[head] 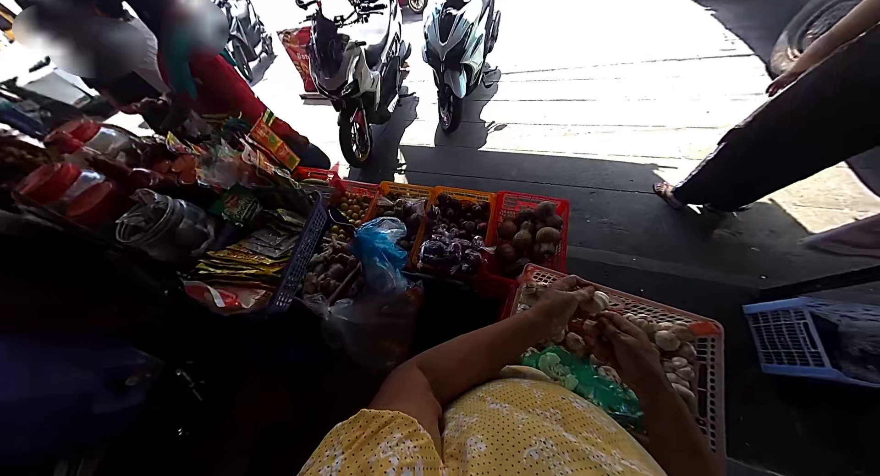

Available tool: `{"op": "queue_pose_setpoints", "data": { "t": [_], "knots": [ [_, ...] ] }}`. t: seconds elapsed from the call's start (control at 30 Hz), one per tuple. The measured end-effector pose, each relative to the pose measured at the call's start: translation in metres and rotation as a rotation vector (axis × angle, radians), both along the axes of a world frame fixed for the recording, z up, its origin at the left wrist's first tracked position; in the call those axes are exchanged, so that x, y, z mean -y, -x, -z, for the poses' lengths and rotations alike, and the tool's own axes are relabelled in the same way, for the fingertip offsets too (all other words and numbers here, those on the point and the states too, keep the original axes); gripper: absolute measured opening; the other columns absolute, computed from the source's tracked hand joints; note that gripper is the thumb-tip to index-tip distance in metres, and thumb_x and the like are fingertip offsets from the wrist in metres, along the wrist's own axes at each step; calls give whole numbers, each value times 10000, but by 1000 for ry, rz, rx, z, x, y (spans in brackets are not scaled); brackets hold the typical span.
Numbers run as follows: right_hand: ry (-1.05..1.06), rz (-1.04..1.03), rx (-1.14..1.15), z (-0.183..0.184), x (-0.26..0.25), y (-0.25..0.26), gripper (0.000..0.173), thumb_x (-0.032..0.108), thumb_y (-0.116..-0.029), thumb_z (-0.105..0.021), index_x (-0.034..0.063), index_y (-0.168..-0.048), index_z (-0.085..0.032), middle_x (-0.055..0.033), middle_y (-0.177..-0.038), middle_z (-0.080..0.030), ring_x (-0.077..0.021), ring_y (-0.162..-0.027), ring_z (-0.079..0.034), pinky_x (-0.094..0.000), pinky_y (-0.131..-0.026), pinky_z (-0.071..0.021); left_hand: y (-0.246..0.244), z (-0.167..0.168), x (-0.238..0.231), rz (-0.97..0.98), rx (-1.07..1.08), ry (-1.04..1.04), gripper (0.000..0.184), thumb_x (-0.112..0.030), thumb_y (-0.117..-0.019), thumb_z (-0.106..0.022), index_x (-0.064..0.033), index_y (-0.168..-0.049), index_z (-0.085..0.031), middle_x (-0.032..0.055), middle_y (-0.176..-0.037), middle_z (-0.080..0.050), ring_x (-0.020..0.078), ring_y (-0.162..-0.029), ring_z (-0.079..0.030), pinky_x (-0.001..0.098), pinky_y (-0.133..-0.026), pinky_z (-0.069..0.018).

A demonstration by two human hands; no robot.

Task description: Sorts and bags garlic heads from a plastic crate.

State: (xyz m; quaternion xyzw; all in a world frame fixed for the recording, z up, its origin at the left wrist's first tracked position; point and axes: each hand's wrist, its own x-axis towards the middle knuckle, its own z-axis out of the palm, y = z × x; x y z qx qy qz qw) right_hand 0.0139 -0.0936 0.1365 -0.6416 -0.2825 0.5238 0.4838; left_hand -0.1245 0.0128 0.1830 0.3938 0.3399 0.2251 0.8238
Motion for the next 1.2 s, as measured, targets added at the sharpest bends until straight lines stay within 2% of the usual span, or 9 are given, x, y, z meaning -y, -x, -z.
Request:
{"op": "queue_pose_setpoints", "data": {
  "t": [0.13, 0.2, 0.37, 0.53, 0.63, 0.73, 0.97, 1.1, 1.2],
  "knots": [
    [143, 56, -200, -8, -1, 1, 579, 482, -1117, -181, 156, -783, -523, 58, -515, -415, -53, -399, -342, -221, -389, -326, 2, 7, 2, 263, -132, -504, 355, -33, -979, -626, 88, -1305, -553, 222, -1213, -641, 220, -1007, -657, 366, -909, -541],
    [169, -9, -298, -13, -2, 3, 673, 604, -1074, -128, 170, -734, -514, 57, -496, -398, -43, -380, -332, -202, -364, -311, 0, 13, 7, 273, -122, -606, 386, -23, -938, -682, 109, -1275, -546, 236, -1175, -650, 247, -1017, -671, 378, -925, -550],
    [214, 78, -196, -12, -3, 3, 506, 420, -1109, -296, 177, -719, -508, 77, -469, -334, -23, -360, -257, -189, -358, -239, 4, 16, 5, 289, -233, -770, 392, -181, -901, -780, 83, -1163, -658, 225, -1104, -644, 266, -981, -621, 380, -903, -510],
    [229, 206, 108, -14, -12, 11, 458, 357, -1102, -383, 122, -773, -597, 49, -528, -461, -51, -393, -359, -231, -385, -324, 2, 4, 9, 380, -310, -566, 324, -191, -1000, -671, 67, -1188, -615, 178, -1001, -658, 204, -810, -649, 357, -777, -557],
    [137, 220, 261, -8, -13, 9, 436, 266, -1093, -382, 52, -885, -699, 13, -712, -635, -66, -625, -590, -311, -629, -519, -2, 9, 11, 367, -280, -496, 276, -179, -1015, -649, 62, -1144, -617, 151, -952, -662, 166, -734, -651, 321, -704, -569],
    [123, 242, 346, -1, -11, 7, 452, 254, -1075, -383, 11, -856, -694, -45, -753, -640, -131, -731, -620, -418, -745, -516, -3, 10, 13, 364, -264, -402, 269, -163, -1036, -606, 61, -1186, -618, 154, -1000, -667, 167, -793, -653, 332, -748, -565],
    [53, 331, 331, -14, -11, 7, 456, 249, -1104, -365, 21, -811, -631, 14, -646, -550, -57, -546, -518, -277, -558, -474, -10, 12, 15, 201, -75, 89, 225, -164, -1092, -479, 9, -1196, -578, 81, -895, -643, 137, -693, -635, 296, -652, -560],
    [43, 312, 78, -3, -7, 5, 376, 280, -1128, -287, 80, -1004, -581, 52, -581, -432, -52, -422, -366, -224, -401, -353, -15, 9, 10, 88, -39, 238, 271, -174, -1101, -449, -30, -1310, -543, 94, -1039, -649, 140, -746, -645, 296, -675, -559],
    [12, 256, 73, -2, -2, 9, 413, 298, -1130, -218, 79, -1138, -568, 31, -655, -496, -60, -444, -408, -234, -405, -384, -18, 10, 9, 96, -37, 201, 272, -158, -1106, -427, -35, -1320, -543, 107, -1067, -645, 158, -785, -652, 325, -717, -569]
  ]
}}
